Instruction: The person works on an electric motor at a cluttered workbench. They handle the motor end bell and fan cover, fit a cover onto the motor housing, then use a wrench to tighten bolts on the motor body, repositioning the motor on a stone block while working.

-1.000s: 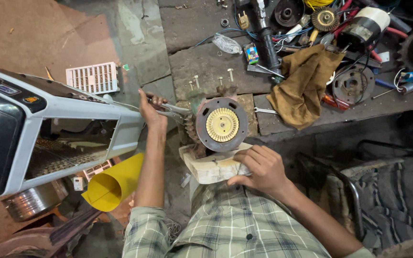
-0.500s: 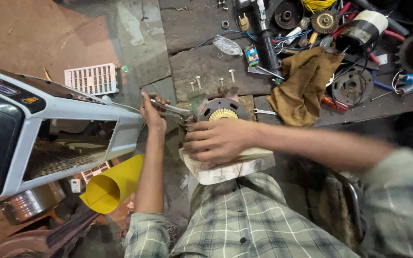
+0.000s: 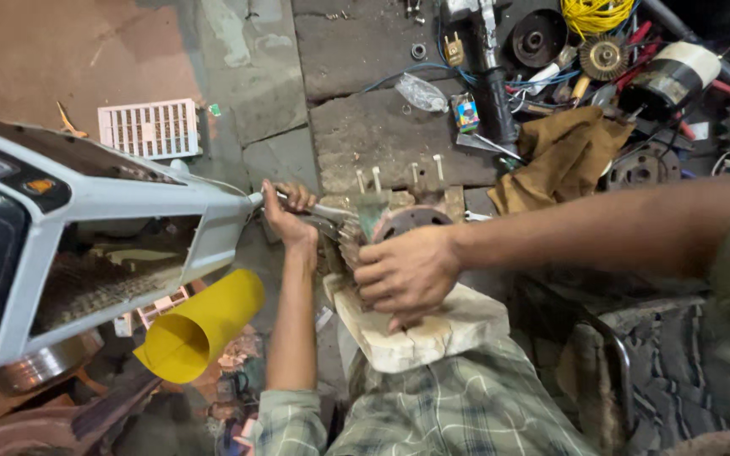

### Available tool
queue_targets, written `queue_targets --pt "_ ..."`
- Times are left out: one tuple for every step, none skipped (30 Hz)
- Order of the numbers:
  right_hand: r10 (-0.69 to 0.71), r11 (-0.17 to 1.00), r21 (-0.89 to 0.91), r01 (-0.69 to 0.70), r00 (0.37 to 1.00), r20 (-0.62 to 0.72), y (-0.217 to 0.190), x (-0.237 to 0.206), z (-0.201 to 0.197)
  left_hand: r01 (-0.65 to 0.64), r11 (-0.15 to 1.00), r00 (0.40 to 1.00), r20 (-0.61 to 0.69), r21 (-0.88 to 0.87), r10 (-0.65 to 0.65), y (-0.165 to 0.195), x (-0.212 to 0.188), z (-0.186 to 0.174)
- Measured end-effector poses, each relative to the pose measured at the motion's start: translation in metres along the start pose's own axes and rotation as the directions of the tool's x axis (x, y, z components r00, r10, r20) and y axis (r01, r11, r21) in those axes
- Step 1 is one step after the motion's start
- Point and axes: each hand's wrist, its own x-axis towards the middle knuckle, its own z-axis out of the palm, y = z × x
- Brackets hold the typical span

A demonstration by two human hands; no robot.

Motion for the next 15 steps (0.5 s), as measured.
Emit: queue_targets --pt "0.012 1.000 -0.001 -0.012 1.000 0.014 -0.0005 -0.0004 0.0005 -0.014 1.000 1.000 0.021 0.001 0.014 -0.0011 0.0008 -0.0003" --pt "0.027 1.000 0.004 -0.027 0.999 0.030 -0.0015 -0.0013 0.0007 -0.023 1.000 0.999 0.036 -0.001 0.023 -0.0030 0.0010 -0.0004" --pt "0.038 0.999 -0.005 -0.038 0.999 0.023 -0.0023 -0.0018 0.0013 -0.032 0.999 0.999 0.044 0.003 0.032 -0.0034 0.0011 -0.0012" --pt "0.045 0.999 -0.015 -0.045 0.999 0.025 -0.0030 -0.0030 0.0013 -0.018 1.000 0.999 0.046 -0.012 0.019 -0.0045 0.0014 -0.0015" --pt "0.046 0.999 -0.024 -0.046 0.999 0.028 -0.0033 -0.0039 0.0017 -0.010 1.000 0.999 0.047 -0.027 0.011 -0.0051 0.0014 -0.0023" --pt "0.054 0.998 -0.030 -0.054 0.999 -0.006 -0.0037 -0.0044 0.0023 0.001 0.999 0.999 0.047 -0.034 0.000 -0.0052 0.0012 -0.0033" --pt "0.068 0.997 -0.040 -0.070 0.997 -0.034 -0.0040 -0.0054 0.0029 -0.003 0.999 0.999 0.041 -0.034 0.004 -0.0058 0.0009 -0.0043" --pt "0.076 0.996 -0.053 -0.079 0.995 -0.058 -0.0042 -0.0064 0.0033 -0.015 0.999 0.999 0.036 -0.038 0.016 -0.0064 0.0006 -0.0051" --pt "0.078 0.995 -0.056 -0.081 0.995 -0.058 -0.0043 -0.0068 0.0041 -0.024 0.999 0.999 0.032 -0.037 0.025 -0.0062 0.0003 -0.0061" --pt "0.083 0.995 -0.057 -0.086 0.995 -0.052 -0.0047 -0.0077 0.0044 -0.025 0.999 0.999 0.029 -0.048 0.026 -0.0073 0.0000 -0.0062" --pt "0.082 0.995 -0.053 -0.085 0.995 -0.055 -0.0050 -0.0078 0.0050 -0.030 0.998 0.999 0.021 -0.050 0.031 -0.0066 -0.0004 -0.0067" --pt "0.087 0.995 -0.044 -0.089 0.995 -0.048 -0.0057 -0.0081 0.0052 -0.031 0.998 0.999 0.016 -0.052 0.032 -0.0068 -0.0011 -0.0065" --pt "0.094 0.995 -0.042 -0.095 0.995 -0.033 -0.0062 -0.0080 0.0052 -0.033 0.998 0.999 0.016 -0.057 0.034 -0.0066 -0.0013 -0.0059" --pt "0.099 0.994 -0.040 -0.099 0.995 -0.021 -0.0070 -0.0079 0.0050 -0.037 0.998 0.999 0.014 -0.060 0.038 -0.0062 -0.0022 -0.0053" --pt "0.103 0.994 -0.044 -0.104 0.995 -0.016 -0.0076 -0.0075 0.0047 -0.039 0.997 0.999 0.014 -0.066 0.040 -0.0061 -0.0028 -0.0045"
